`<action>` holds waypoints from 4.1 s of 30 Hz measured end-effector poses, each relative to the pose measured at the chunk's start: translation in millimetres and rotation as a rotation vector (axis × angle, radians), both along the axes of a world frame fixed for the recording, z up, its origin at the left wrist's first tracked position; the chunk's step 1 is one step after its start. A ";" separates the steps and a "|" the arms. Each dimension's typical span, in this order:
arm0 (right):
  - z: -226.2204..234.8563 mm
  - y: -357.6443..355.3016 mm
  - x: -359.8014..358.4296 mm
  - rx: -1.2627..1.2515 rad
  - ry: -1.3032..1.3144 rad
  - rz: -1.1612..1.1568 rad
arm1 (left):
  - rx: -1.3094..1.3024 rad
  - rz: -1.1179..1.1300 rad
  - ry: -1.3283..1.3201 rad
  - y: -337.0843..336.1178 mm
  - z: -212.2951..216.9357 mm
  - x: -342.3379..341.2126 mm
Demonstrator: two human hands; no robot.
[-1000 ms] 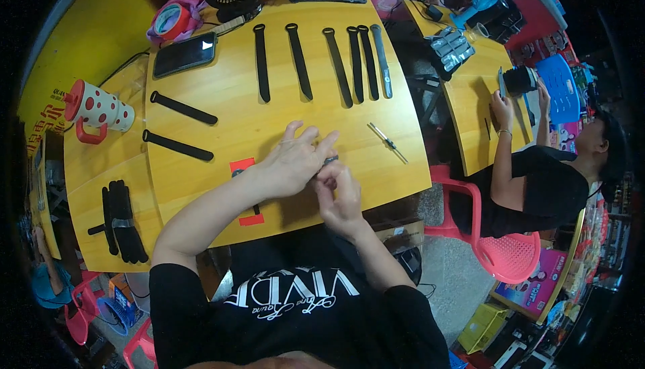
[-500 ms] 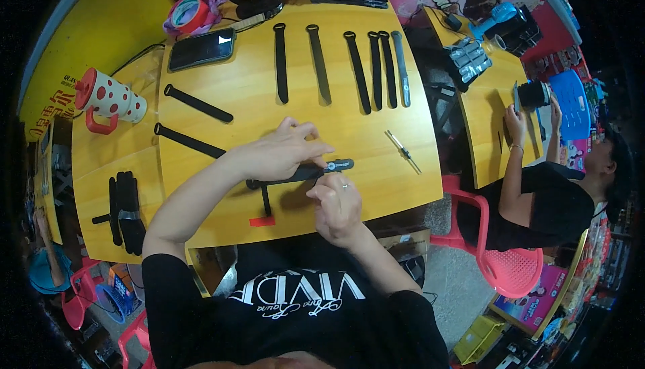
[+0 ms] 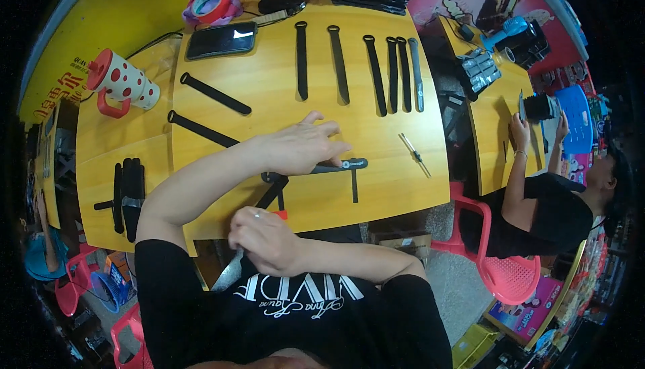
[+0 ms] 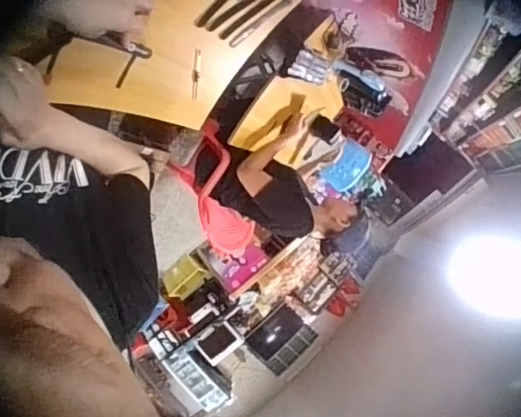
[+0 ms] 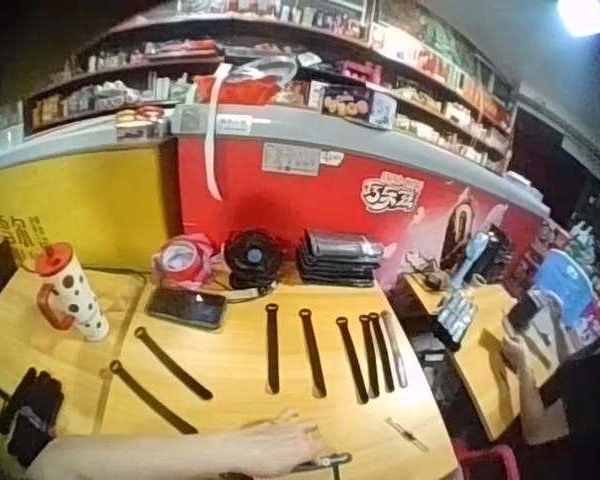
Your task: Organizing and stacking black fabric straps onto a table.
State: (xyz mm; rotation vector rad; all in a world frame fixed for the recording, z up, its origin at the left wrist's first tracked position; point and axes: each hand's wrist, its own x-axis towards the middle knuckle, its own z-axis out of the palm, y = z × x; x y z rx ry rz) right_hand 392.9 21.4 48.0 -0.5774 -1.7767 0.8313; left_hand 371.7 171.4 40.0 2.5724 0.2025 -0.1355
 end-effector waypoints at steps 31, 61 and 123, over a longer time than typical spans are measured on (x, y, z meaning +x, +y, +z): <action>0.5 -62.4 118.5 -0.282 0.149 -0.731 | -1.185 0.752 -0.373 -120.9 3.3 -147.1; -53.5 -3.5 155.2 -0.453 -0.295 -0.909 | -0.886 1.578 -0.766 -116.4 -39.0 -85.5; -55.8 1.5 148.2 -0.434 -0.379 -0.969 | -0.728 1.592 -0.626 -111.2 -42.4 -78.8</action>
